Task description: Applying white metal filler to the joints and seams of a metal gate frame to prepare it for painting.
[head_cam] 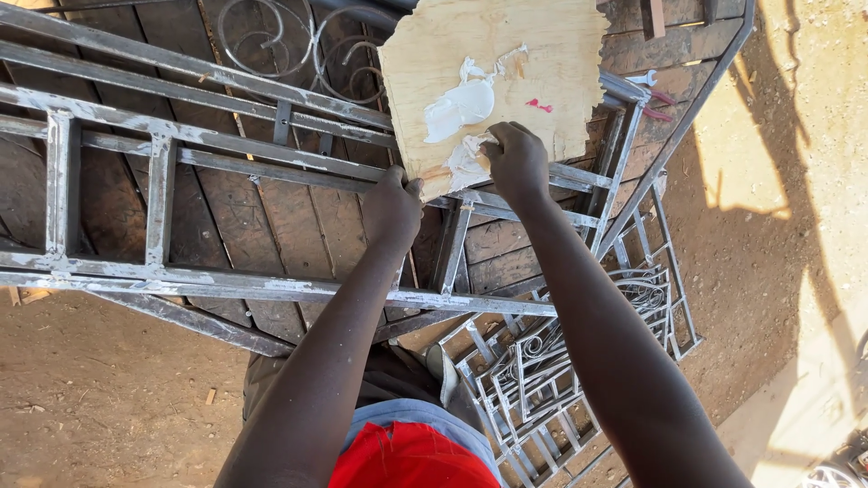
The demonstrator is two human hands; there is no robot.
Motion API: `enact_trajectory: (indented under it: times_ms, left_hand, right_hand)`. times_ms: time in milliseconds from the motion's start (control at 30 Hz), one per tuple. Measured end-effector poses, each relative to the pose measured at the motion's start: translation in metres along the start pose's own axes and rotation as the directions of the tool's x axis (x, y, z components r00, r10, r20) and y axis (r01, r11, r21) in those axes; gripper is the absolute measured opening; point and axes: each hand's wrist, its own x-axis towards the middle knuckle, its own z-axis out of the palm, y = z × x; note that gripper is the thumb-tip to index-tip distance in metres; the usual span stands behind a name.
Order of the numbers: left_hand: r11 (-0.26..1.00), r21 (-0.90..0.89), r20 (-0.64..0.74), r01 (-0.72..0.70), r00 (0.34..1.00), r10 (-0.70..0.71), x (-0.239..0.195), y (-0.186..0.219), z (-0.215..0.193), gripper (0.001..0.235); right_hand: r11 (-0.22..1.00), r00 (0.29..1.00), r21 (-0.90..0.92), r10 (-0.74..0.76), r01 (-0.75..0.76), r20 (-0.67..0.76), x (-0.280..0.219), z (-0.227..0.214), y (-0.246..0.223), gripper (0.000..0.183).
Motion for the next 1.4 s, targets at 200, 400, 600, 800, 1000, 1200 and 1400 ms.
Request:
enact_trajectory:
  times_ms: [200, 400, 600, 800, 1000, 1200, 1400]
  left_hand:
    - [1.000, -0.002, -0.006, -0.002, 1.000, 0.002, 0.002, 0.000, 0.003, 0.020]
    - [1.000, 0.013, 0.011, 0.004, 1.000, -0.004, 0.004, -0.001, 0.000, 0.022]
    - [0.999, -0.039, 0.035, 0.030, 0.999, -0.029, -0.003, 0.010, -0.010, 0.024]
    - [0.999, -0.024, 0.061, 0.034, 0.998, -0.032, -0.001, 0.006, -0.008, 0.025]
    - [0.998, -0.038, 0.063, 0.043, 0.997, -0.041, 0.000, 0.006, -0.006, 0.027]
    - [0.998, -0.049, 0.068, 0.036, 0.997, -0.033, 0.000, 0.004, -0.009, 0.028]
    - [0.997, -0.073, 0.071, 0.028, 0.997, -0.023, -0.002, 0.003, -0.009, 0.027]
  right_hand:
    - [0.998, 0.999, -0.027, -0.050, 0.051, 0.006, -0.018, 0.004, -0.022, 0.023]
    - [1.000, 0.999, 0.023, -0.007, 0.006, 0.046, -0.030, 0.011, -0.027, 0.023]
    - [0.848, 0.943, 0.414, 0.319, -0.331, 0.100, -0.032, -0.024, -0.012, 0.034]
    - [0.860, 0.910, 0.335, 0.415, -0.386, -0.018, -0.037, -0.018, 0.013, 0.028]
    - [0.875, 0.915, 0.281, 0.403, -0.394, 0.030, -0.043, 0.001, 0.011, 0.025]
    - [0.881, 0.931, 0.305, 0.359, -0.361, 0.064, -0.055, 0.015, -0.019, 0.024]
    - [0.924, 0.955, 0.241, 0.290, -0.296, 0.059, -0.064, 0.028, -0.028, 0.021]
